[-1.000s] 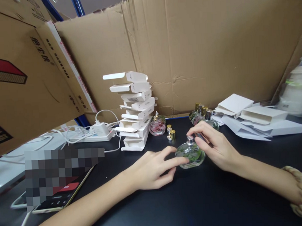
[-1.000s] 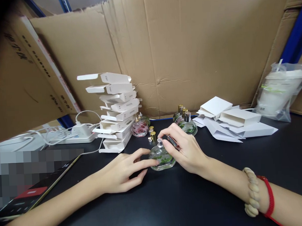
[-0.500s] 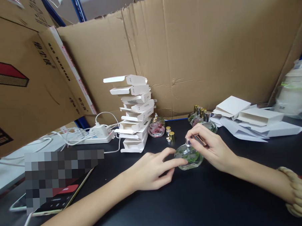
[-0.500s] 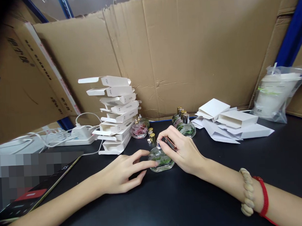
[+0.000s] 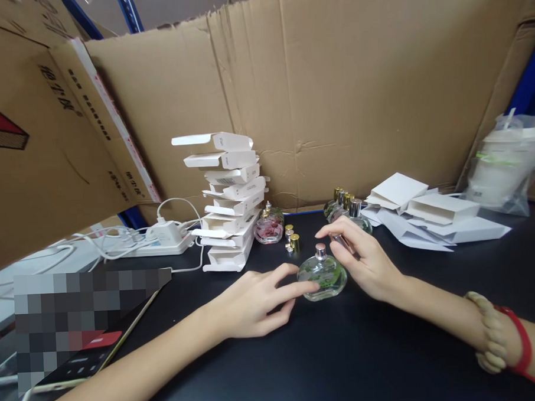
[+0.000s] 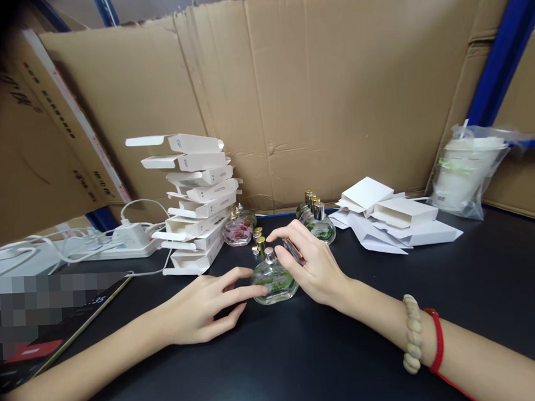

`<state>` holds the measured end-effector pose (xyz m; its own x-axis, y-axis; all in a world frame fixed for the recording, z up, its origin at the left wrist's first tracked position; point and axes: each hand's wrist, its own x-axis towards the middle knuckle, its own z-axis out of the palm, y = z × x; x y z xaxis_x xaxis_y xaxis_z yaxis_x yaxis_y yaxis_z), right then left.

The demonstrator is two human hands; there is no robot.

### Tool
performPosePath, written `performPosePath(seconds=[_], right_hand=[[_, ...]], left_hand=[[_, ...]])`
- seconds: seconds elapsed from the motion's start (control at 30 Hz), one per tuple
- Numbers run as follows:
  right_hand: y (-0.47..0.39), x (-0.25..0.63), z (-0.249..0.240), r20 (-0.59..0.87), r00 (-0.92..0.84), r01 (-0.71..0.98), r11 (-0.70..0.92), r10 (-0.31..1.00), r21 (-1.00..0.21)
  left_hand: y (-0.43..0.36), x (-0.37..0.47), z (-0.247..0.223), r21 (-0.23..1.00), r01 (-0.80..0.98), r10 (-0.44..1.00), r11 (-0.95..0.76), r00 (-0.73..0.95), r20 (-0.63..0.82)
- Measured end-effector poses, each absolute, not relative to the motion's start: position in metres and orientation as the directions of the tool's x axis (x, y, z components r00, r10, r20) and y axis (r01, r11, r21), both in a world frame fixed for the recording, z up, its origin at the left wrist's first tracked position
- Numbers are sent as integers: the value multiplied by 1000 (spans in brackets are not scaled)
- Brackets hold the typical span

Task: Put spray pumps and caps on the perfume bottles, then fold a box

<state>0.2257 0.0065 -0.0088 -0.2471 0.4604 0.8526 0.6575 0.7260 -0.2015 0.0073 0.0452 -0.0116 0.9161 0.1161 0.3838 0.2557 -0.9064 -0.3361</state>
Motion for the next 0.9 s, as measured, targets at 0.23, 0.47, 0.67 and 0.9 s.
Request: performPosePath(seconds=[0.23,0.47,0.67,0.9], right_hand=[[8,223,-9,845,-351,599,790,403,-128],[8,224,-7,834,-364,606,786,414,-126],[10,225,-8,819,-380,626,772,429,-114],[8,226,-10,815,-379,628,769,438,-121]], left_hand=[[45,6,-13,-333,261,130,-906,921,366],[47,6,-12,-328,244,118,-912,925,361],[48,6,-12,-322,243,122,-915,928,353],[46,6,-12,-314,244,124,-918,926,356]])
